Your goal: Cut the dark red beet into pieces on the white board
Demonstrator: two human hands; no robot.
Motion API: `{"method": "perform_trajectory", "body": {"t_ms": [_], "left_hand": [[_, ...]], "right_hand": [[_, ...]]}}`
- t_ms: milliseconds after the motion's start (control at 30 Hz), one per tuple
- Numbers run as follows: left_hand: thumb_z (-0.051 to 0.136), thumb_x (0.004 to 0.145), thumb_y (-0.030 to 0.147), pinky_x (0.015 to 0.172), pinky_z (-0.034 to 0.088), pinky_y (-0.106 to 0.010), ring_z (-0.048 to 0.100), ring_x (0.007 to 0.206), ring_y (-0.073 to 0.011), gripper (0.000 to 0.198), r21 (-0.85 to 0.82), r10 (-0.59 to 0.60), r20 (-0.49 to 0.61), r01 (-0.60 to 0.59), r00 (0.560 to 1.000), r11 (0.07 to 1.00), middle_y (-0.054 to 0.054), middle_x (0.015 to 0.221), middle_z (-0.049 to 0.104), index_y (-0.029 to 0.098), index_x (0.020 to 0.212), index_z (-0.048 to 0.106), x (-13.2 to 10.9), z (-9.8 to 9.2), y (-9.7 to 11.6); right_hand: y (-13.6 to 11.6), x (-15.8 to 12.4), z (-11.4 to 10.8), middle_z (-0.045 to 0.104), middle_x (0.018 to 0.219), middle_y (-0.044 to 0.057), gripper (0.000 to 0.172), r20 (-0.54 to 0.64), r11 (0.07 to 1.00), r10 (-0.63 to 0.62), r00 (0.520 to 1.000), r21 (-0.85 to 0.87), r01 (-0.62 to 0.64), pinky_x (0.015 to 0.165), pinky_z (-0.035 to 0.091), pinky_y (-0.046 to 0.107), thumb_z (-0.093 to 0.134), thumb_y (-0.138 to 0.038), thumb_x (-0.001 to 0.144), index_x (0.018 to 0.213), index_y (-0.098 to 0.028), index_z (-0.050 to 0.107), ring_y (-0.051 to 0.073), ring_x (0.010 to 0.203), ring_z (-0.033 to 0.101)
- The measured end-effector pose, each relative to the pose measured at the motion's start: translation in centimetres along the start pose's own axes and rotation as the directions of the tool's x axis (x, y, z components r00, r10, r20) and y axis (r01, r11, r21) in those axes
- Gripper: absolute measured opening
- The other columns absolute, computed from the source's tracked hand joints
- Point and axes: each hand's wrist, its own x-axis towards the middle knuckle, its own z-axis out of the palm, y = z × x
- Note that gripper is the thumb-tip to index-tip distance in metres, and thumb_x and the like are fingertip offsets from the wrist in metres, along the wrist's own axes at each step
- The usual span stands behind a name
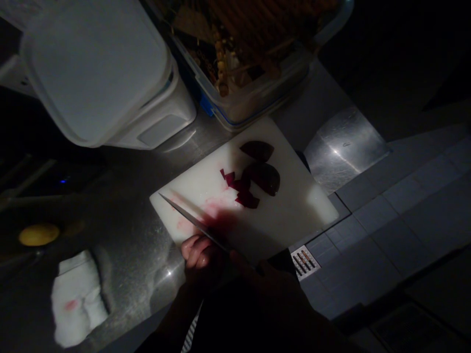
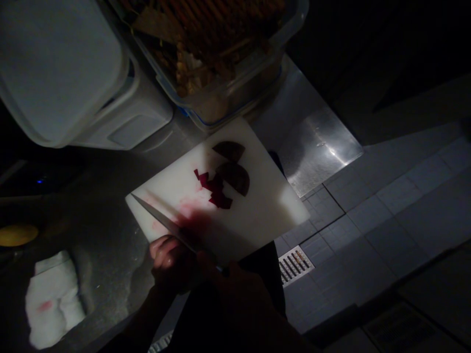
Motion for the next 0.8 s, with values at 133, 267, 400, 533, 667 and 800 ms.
{"method": "perform_trajectory", "body": {"t_ms": [133, 267, 400, 533, 667, 800], "left_hand": [[0.063, 0.081, 0.012, 0.079, 0.047, -0.036, 0.058, 0.093, -0.0216, 0.009, 0.027, -0.006, 0.019, 0.006, 1.000, 1.000, -0.004, 0.087, 0.062, 0.019, 0.083, 0.058, -0.1, 0.1, -0.1], [0.063, 0.082, 0.012, 0.078, 0.048, -0.036, 0.060, 0.091, -0.0211, 0.010, 0.017, 0.002, -0.008, -0.002, 1.000, 1.000, -0.003, 0.085, 0.062, 0.020, 0.085, 0.058, 0.0, 0.1, 0.0], [0.062, 0.083, 0.013, 0.078, 0.047, -0.035, 0.059, 0.091, -0.0210, 0.008, 0.028, -0.012, -0.004, 0.012, 1.000, 1.000, -0.003, 0.083, 0.062, 0.020, 0.083, 0.058, 0.2, 0.2, 0.1], [0.061, 0.083, 0.013, 0.079, 0.046, -0.035, 0.058, 0.093, -0.0219, 0.007, 0.025, -0.017, 0.012, 0.017, 1.000, 1.000, -0.004, 0.084, 0.062, 0.019, 0.084, 0.058, -0.2, 0.1, -0.1], [0.063, 0.081, 0.014, 0.080, 0.046, -0.036, 0.058, 0.093, -0.0224, 0.007, 0.031, 0.022, 0.044, -0.023, 0.999, 0.999, -0.005, 0.085, 0.063, 0.019, 0.084, 0.059, -0.7, 0.1, -0.7], [0.064, 0.080, 0.014, 0.081, 0.046, -0.036, 0.059, 0.094, -0.0223, 0.007, 0.035, 0.009, 0.043, -0.011, 0.999, 0.999, -0.004, 0.086, 0.063, 0.020, 0.082, 0.060, -0.9, 0.1, -0.7]], "right_hand": [[0.1, -0.2, 0.2, 0.064, 0.086, 0.002, 0.098, 0.011, 1.000, -0.001, 1.000, 0.007, 0.001, 0.046, 0.013, 0.023, 0.043, -0.005, 0.075, 0.152, -0.039, -0.009, 0.013, 0.055, 0.058], [0.1, -0.2, 0.0, 0.064, 0.086, 0.002, 0.097, 0.030, 1.000, 0.015, 0.999, 0.005, -0.015, 0.045, 0.013, 0.023, 0.045, -0.006, 0.075, 0.153, -0.037, -0.004, 0.013, 0.055, 0.059], [0.2, -0.1, 0.2, 0.065, 0.088, 0.002, 0.099, 0.052, 1.000, 0.008, 0.999, 0.021, -0.009, 0.044, 0.012, 0.024, 0.043, -0.007, 0.075, 0.151, -0.041, -0.012, 0.016, 0.055, 0.062], [0.2, -0.1, 0.3, 0.064, 0.088, 0.002, 0.100, 0.067, 0.999, 0.010, 0.998, 0.033, -0.012, 0.044, 0.010, 0.025, 0.041, -0.007, 0.076, 0.149, -0.042, -0.018, 0.019, 0.057, 0.065], [0.1, -0.1, 0.0, 0.065, 0.094, 0.004, 0.101, 0.090, 0.998, 0.025, 0.996, 0.062, -0.031, 0.045, 0.011, 0.024, 0.040, -0.007, 0.076, 0.148, -0.045, -0.019, 0.020, 0.061, 0.067], [0.2, 0.0, -0.1, 0.065, 0.092, 0.004, 0.101, 0.059, 0.999, 0.023, 0.998, 0.047, -0.026, 0.045, 0.011, 0.024, 0.041, -0.006, 0.076, 0.147, -0.044, -0.021, 0.019, 0.059, 0.066]]}}
